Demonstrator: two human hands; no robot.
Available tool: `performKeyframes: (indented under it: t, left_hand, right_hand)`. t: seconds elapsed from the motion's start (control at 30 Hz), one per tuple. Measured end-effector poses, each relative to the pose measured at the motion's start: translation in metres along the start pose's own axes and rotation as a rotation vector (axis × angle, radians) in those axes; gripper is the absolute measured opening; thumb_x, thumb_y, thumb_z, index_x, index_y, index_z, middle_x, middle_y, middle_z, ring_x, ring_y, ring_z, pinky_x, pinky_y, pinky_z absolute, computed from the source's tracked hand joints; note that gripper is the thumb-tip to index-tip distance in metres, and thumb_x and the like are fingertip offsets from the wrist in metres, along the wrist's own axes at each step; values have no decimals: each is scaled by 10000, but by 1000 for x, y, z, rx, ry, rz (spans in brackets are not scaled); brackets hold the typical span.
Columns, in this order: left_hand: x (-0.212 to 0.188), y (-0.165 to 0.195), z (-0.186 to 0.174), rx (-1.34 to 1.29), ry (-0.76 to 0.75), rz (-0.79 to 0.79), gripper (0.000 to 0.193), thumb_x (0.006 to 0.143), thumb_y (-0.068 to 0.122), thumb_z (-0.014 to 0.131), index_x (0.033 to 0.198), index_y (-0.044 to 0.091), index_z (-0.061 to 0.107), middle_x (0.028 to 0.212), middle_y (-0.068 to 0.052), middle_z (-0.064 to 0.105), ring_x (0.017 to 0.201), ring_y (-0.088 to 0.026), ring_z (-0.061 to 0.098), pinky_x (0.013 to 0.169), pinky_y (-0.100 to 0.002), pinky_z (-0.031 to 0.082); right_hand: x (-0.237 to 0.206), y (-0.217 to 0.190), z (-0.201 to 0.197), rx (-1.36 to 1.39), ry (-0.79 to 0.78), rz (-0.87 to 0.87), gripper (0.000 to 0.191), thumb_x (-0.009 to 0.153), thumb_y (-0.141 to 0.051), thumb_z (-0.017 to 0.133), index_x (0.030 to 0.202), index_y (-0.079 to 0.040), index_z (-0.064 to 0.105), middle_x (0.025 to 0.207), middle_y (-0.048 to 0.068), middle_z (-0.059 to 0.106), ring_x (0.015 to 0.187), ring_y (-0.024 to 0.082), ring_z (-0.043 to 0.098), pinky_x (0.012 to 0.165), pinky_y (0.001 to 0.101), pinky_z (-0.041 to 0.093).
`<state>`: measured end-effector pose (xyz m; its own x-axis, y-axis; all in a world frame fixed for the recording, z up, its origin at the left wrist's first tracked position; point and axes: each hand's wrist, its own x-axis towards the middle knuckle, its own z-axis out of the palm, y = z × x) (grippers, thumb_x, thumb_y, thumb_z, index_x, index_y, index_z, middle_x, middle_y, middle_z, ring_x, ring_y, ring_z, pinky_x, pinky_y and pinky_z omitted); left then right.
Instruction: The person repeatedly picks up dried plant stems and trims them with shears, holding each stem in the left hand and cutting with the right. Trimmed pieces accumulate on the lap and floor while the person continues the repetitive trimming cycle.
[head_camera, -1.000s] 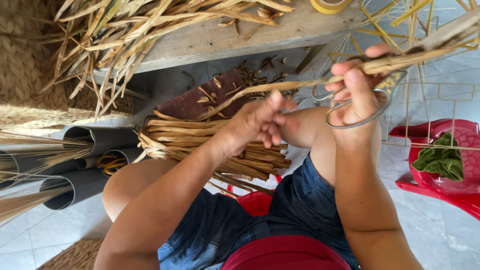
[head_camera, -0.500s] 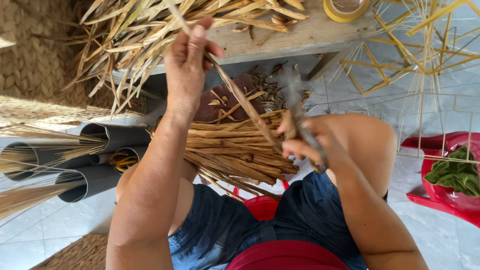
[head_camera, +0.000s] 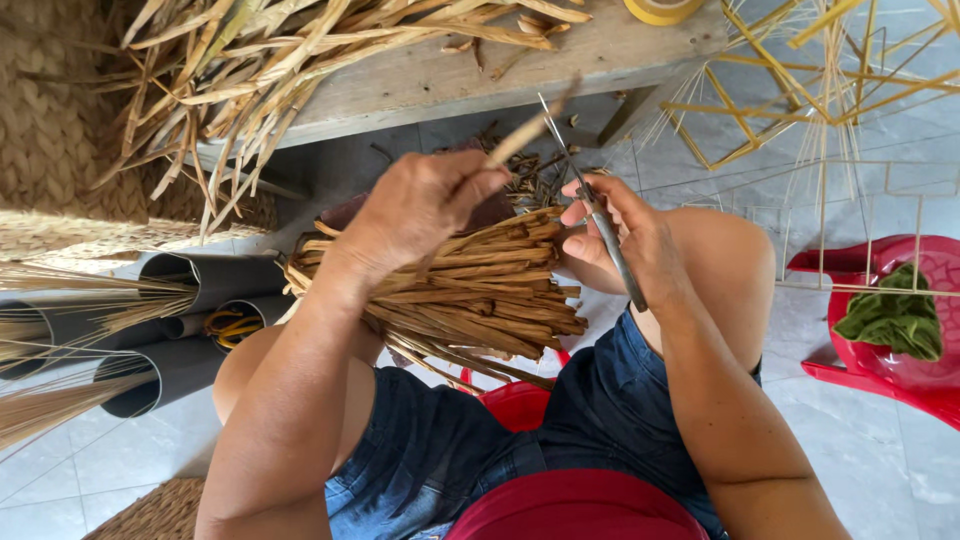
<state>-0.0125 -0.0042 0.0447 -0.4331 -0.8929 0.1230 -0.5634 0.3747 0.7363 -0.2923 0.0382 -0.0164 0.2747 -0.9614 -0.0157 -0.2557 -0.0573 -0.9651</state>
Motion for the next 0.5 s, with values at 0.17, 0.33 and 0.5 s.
performKeyframes:
  t: [0.17,0.33,0.5]
  left_hand:
    - [5,6,20,-8,-101,-22,292,1019,345,627,1058,83,750,646,-89,689,499,-202,643,526,-388,533]
    - [4,32,5,-179,-273,-107,306,1027,339,568,1095,82,719,702,-75,714,583,-158,722,553,-345,571]
    - [5,61,-41,-304,-189,37,264,1003,84,510,1189,21,687,847,-74,757,678,-141,713,627,-268,610]
  right_hand:
    - [-1,5,2,89,52,-121,462,862,-109,840,1283,-56,656,938,-3,602,821,53,547,748,209,478]
    - [-6,1,-2,346,146,173,231,903,-125,748,1114,-67,675,611,0,519,441,64,433,399,232,328]
    - [-1,0,-4,454,309,-8,252,1023,-267,665,1180,-72,636,709,24,573,542,100,500,494,248,401]
